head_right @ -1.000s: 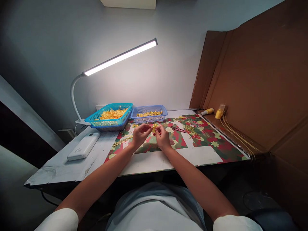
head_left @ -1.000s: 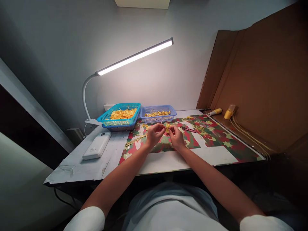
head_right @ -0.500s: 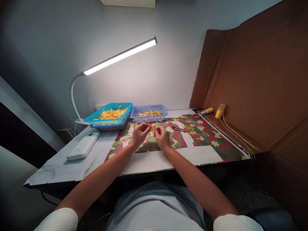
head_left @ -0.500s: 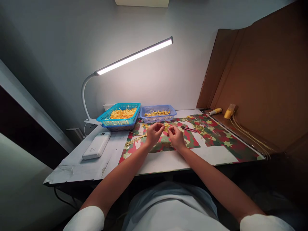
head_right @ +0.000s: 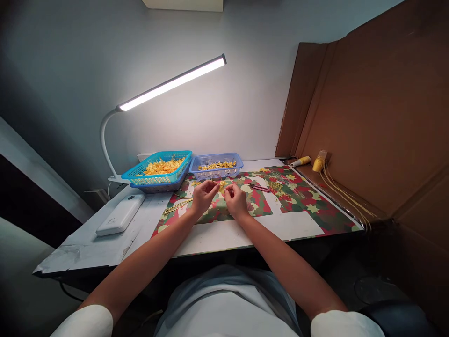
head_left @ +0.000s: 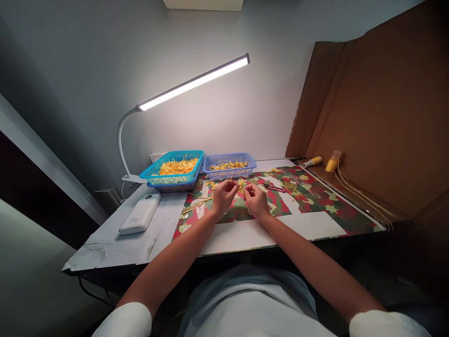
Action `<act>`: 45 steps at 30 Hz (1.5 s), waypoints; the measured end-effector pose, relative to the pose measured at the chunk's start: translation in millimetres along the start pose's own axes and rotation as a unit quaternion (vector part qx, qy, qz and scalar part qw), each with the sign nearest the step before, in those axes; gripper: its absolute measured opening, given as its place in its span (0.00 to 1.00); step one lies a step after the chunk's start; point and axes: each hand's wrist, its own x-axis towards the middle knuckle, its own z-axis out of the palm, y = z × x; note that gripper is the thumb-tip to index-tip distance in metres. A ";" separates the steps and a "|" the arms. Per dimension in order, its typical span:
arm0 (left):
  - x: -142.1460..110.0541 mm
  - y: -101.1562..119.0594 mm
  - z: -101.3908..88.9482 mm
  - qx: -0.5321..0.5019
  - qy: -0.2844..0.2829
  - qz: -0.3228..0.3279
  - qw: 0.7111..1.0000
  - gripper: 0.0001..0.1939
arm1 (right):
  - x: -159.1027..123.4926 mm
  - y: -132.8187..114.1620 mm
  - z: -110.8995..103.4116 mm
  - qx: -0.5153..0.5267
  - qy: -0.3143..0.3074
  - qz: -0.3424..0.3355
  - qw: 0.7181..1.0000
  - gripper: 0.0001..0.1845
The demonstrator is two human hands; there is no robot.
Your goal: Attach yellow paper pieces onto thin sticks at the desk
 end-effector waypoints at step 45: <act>-1.1 -5.8 -0.6 0.000 0.011 0.075 0.997 0.07 | -0.3 -2.3 0.3 0.030 0.002 -0.028 0.999 0.09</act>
